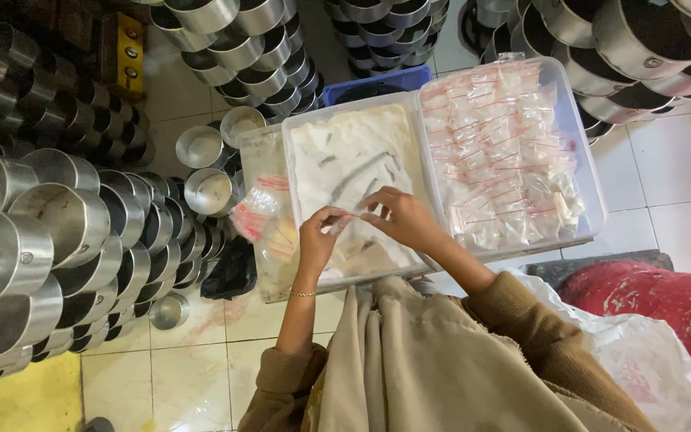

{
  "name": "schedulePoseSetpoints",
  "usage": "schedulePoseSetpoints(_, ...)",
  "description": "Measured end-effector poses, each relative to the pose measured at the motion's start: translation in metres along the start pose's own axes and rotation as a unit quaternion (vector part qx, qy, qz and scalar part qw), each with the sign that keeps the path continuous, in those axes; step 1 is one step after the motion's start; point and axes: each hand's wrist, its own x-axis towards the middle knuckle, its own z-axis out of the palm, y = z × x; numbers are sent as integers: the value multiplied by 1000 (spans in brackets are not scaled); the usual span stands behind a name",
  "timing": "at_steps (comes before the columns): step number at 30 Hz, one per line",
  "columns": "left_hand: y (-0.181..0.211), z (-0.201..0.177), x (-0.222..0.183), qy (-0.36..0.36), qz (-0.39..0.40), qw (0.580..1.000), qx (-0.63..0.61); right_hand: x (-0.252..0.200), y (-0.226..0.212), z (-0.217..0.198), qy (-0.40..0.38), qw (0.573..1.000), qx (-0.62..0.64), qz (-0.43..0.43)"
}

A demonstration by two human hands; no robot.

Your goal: The person scoops white powder into small plastic bags, then places the filled bags into a larger container.

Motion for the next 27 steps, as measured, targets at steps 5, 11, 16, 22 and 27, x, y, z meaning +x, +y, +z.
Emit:
schedulePoseSetpoints(5,4,14,-1,116,10,988,99,1,15,15,32,999,9,-4)
schedulePoseSetpoints(11,-19,41,-12,113,-56,992,-10,-9,9,27,94,995,-15,34)
schedulePoseSetpoints(16,-12,57,-8,90,-76,988,-97,-16,18,39,126,991,-35,31)
schedulePoseSetpoints(22,-22,59,-12,70,-94,980,-163,-22,21,41,133,990,-31,25)
schedulePoseSetpoints(27,-28,61,-14,58,-78,969,-225,-25,23,41,134,990,-3,39)
